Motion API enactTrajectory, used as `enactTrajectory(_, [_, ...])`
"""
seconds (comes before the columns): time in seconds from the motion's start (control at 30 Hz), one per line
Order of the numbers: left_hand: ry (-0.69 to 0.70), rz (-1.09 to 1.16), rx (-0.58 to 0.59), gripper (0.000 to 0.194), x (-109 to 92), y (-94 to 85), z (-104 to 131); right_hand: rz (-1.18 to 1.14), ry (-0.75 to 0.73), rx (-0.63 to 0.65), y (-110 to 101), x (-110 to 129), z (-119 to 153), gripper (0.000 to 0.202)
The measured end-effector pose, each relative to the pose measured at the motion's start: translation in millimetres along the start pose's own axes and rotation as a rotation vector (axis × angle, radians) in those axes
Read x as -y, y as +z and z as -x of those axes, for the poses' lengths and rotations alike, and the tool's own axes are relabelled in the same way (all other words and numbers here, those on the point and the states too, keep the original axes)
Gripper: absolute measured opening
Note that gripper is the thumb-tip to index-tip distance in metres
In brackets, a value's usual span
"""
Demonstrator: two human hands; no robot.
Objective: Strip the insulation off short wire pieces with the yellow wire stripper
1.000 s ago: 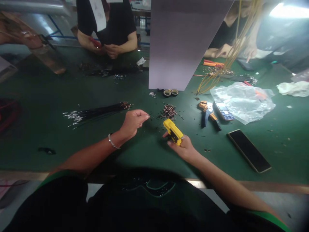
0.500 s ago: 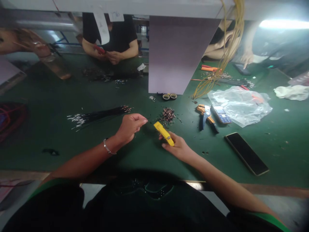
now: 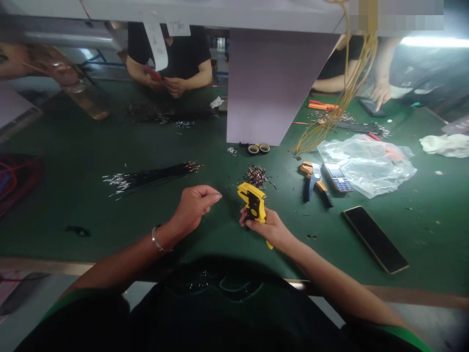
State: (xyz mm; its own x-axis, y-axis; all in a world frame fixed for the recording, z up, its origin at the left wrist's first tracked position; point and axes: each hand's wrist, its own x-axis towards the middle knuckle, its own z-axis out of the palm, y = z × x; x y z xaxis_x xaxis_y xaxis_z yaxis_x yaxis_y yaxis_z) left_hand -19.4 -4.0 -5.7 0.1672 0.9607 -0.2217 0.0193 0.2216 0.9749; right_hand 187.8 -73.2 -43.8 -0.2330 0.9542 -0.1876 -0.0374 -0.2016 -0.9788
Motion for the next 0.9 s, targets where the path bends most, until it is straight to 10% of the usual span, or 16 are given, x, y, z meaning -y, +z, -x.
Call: enactTrajectory(0.9, [-0.086, -0.027, 0.036, 0.014, 2, 11.3, -15, -0.053, -0.01, 0.112, -2, -4, 4, 0.031])
